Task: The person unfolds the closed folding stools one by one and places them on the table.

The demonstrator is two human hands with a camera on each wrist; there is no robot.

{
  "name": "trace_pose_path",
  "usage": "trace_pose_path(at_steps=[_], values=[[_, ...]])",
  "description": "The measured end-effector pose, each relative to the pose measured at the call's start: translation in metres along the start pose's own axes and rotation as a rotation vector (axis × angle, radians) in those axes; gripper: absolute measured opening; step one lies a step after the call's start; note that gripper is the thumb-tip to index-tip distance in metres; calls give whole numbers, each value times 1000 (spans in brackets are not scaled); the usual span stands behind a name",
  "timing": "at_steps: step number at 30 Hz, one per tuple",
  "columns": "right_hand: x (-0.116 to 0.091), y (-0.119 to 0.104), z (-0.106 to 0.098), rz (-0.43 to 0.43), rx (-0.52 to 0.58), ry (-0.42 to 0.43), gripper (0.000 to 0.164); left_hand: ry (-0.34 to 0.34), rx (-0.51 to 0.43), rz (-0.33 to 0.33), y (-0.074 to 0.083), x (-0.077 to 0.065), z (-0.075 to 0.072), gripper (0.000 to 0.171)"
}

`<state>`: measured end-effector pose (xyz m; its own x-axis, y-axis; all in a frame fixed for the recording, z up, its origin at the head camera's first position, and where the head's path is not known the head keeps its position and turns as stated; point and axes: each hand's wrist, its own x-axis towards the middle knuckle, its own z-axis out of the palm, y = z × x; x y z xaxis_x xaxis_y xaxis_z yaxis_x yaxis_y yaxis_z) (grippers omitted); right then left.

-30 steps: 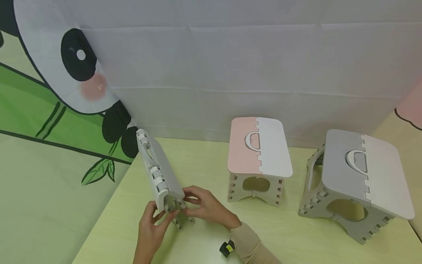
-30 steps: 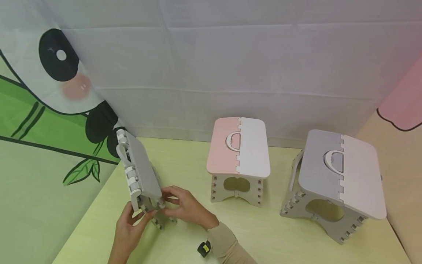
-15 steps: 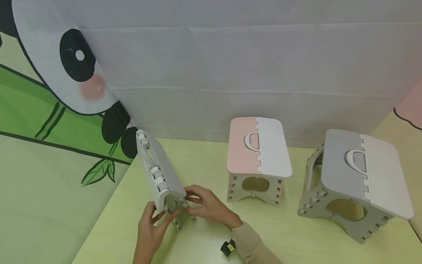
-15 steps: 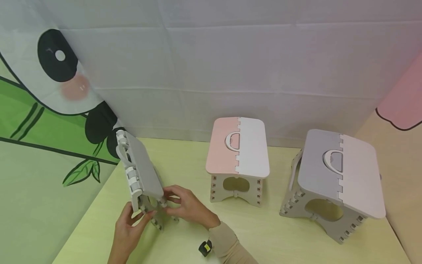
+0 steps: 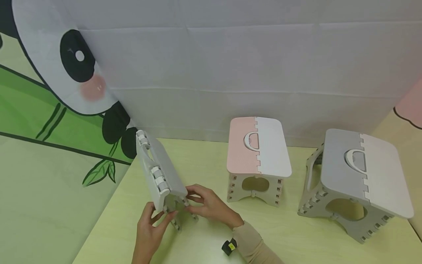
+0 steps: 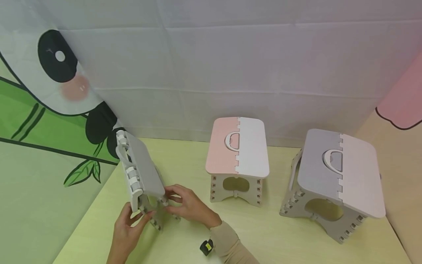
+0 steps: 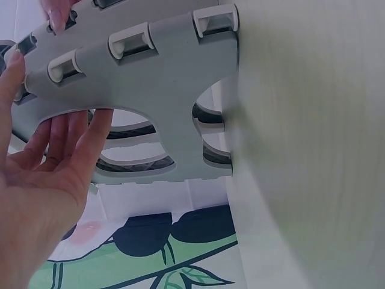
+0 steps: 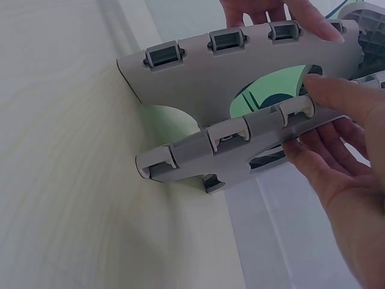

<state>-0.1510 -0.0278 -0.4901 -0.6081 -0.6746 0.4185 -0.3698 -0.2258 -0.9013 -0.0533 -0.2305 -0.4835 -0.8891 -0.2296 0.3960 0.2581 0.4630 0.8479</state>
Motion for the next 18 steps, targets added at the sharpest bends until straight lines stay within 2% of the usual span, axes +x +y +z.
trace_pose_path(at_steps=[18], values=[[-3, 5, -8, 21, 3, 4, 51, -20, -6, 17, -1, 1, -4, 44]])
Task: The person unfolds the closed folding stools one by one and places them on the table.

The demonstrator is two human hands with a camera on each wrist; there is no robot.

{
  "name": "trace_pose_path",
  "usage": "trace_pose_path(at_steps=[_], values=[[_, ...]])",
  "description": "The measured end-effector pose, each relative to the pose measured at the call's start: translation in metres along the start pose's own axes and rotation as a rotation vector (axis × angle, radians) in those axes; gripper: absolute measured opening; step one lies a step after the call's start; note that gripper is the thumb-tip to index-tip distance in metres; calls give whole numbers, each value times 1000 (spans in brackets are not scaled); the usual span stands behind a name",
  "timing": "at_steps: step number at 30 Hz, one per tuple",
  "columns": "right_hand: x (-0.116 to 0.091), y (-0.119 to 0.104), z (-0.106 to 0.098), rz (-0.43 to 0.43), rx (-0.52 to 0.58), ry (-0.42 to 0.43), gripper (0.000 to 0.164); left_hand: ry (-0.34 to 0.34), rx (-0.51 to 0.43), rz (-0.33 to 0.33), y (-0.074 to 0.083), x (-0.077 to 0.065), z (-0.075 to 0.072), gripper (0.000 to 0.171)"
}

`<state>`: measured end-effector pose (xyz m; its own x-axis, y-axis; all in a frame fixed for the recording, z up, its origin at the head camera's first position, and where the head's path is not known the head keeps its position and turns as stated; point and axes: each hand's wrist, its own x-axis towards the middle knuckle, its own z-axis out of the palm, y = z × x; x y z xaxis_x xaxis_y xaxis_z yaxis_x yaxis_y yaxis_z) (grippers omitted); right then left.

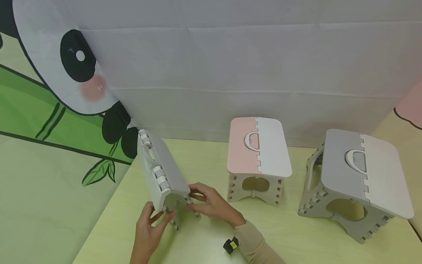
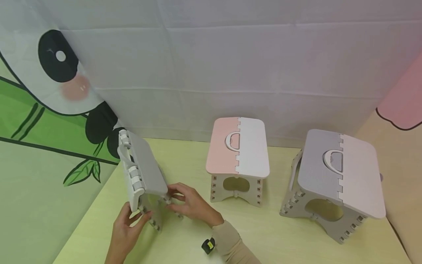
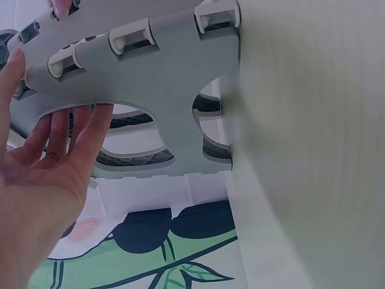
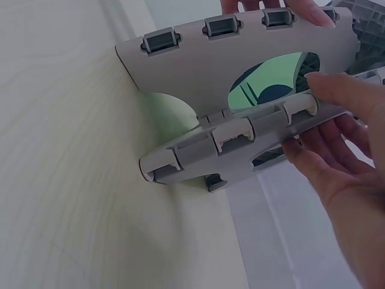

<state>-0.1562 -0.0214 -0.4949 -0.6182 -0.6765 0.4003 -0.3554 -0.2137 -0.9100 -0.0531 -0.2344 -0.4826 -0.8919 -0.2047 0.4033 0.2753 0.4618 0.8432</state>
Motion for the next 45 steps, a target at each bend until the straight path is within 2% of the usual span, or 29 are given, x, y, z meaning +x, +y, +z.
trace_pose_path(at_steps=[13, 26, 32, 38, 45], values=[[-2, 1, -3, 21, 40, -6, 50, -17, -35, 3, -1, 0, -2, 47], [-5, 6, -4, -19, 22, 12, 49, -24, -26, 18, -2, 0, -5, 46], [-5, 4, -5, -12, 10, 20, 51, -26, -15, 17, -3, -1, -7, 47], [-7, 3, -7, 12, 28, 29, 49, -17, -21, 53, -7, -1, -8, 50], [-8, 5, -8, -1, 4, 39, 46, -16, -28, 84, -10, -1, -9, 51]])
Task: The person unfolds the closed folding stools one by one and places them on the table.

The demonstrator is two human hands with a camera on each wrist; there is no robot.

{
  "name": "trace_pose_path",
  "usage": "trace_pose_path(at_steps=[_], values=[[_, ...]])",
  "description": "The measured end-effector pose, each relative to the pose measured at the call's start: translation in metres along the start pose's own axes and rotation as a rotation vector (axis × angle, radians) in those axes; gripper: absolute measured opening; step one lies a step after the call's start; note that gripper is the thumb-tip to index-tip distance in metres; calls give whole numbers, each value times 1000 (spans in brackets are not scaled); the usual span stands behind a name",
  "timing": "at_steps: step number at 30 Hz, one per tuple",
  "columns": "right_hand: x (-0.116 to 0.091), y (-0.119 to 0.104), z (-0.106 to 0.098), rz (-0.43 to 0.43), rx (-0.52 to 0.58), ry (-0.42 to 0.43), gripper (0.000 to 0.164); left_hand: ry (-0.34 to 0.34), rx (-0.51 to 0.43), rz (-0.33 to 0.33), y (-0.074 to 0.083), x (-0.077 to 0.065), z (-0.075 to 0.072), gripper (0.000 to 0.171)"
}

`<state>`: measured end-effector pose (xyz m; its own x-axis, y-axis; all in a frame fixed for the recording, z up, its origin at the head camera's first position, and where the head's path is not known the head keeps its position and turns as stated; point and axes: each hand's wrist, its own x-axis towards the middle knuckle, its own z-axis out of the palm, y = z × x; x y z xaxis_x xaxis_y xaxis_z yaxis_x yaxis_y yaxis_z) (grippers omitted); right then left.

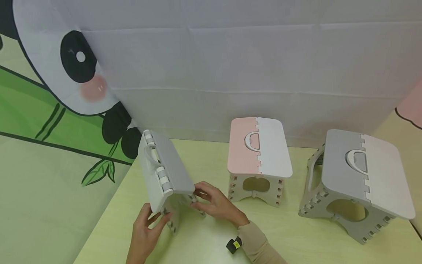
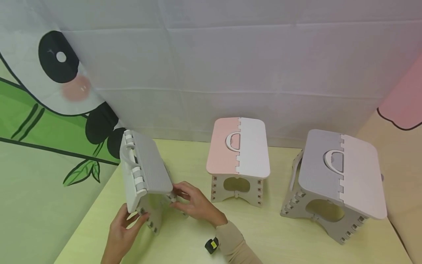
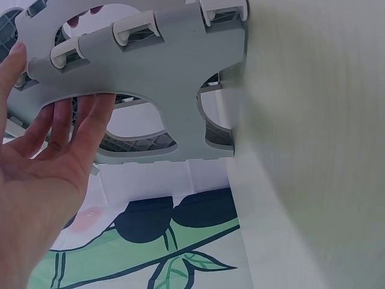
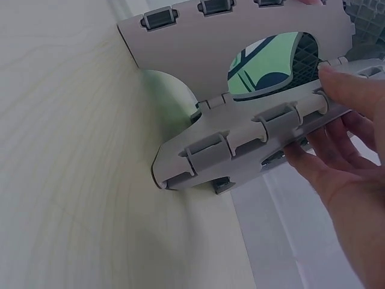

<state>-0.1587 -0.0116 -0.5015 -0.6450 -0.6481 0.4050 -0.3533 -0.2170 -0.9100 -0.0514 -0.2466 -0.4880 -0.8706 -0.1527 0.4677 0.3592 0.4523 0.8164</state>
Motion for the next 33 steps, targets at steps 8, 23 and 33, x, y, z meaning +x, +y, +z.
trace_pose_path(at_steps=[8, 23, 33], values=[[1, 1, 0, -10, 14, 4, 47, 1, 2, -4, 1, 1, -2, 51], [0, -1, -2, -7, 5, -8, 47, -20, 16, 4, 3, -1, -7, 52], [-2, -3, -2, -2, 18, -2, 47, -20, 19, 6, 4, -1, -10, 53]])
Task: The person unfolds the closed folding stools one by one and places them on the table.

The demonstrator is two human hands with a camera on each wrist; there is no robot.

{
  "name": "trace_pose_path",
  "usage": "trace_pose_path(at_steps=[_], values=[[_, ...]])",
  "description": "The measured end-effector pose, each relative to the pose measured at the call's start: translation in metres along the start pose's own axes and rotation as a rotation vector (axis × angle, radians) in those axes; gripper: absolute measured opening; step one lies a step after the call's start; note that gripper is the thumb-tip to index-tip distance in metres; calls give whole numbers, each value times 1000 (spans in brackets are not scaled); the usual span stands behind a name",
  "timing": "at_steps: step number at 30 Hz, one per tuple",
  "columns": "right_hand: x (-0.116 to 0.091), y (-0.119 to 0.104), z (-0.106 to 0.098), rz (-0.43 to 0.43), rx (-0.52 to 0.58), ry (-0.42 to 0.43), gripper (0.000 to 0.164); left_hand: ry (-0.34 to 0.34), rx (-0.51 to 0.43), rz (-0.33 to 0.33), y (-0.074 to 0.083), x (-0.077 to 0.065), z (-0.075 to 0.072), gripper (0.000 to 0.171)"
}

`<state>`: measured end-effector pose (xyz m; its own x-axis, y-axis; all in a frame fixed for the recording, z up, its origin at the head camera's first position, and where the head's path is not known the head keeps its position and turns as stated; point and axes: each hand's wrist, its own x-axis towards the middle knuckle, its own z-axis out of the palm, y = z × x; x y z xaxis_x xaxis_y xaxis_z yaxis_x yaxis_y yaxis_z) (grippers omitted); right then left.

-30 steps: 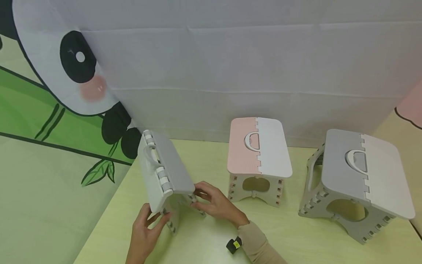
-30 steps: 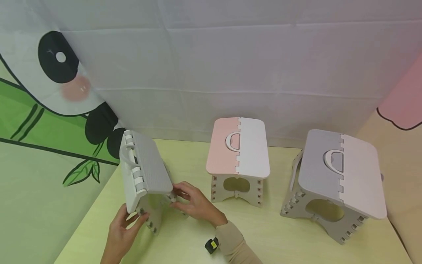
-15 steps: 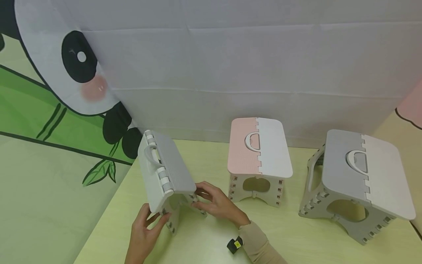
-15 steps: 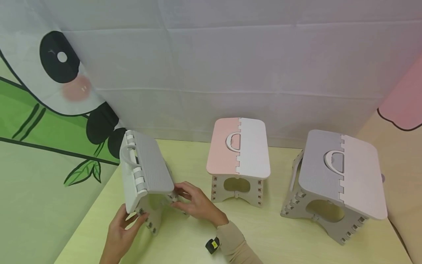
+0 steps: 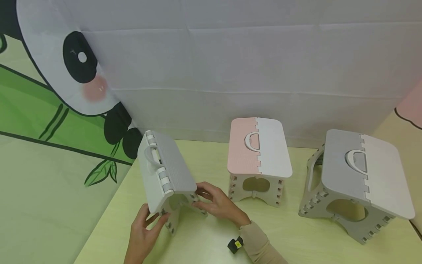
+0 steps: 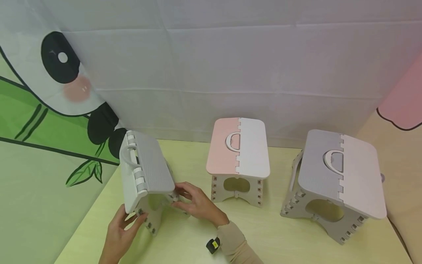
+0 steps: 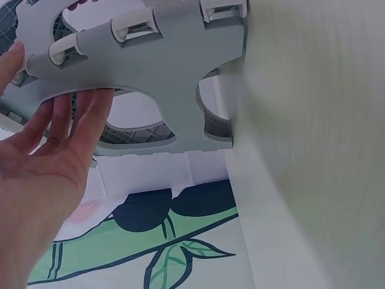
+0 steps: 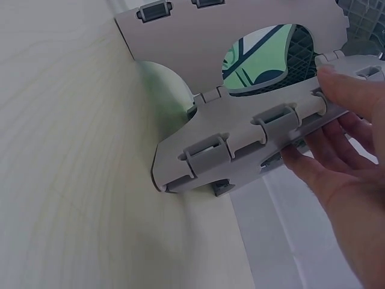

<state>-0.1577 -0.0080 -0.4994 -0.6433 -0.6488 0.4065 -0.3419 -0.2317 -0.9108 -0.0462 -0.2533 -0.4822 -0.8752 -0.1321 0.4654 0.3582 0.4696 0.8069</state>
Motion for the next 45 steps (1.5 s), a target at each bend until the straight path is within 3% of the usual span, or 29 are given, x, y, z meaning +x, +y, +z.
trace_pose_path(at_steps=[13, 34, 45], values=[[1, -3, 1, -45, -39, 21, 49, 14, 2, -7, 0, 0, -1, 52], [0, -3, -3, 10, 4, 20, 46, 13, 7, -2, 0, 1, -1, 52], [-2, -1, -4, -20, 2, 32, 48, 18, 16, -25, 2, 0, -3, 50]])
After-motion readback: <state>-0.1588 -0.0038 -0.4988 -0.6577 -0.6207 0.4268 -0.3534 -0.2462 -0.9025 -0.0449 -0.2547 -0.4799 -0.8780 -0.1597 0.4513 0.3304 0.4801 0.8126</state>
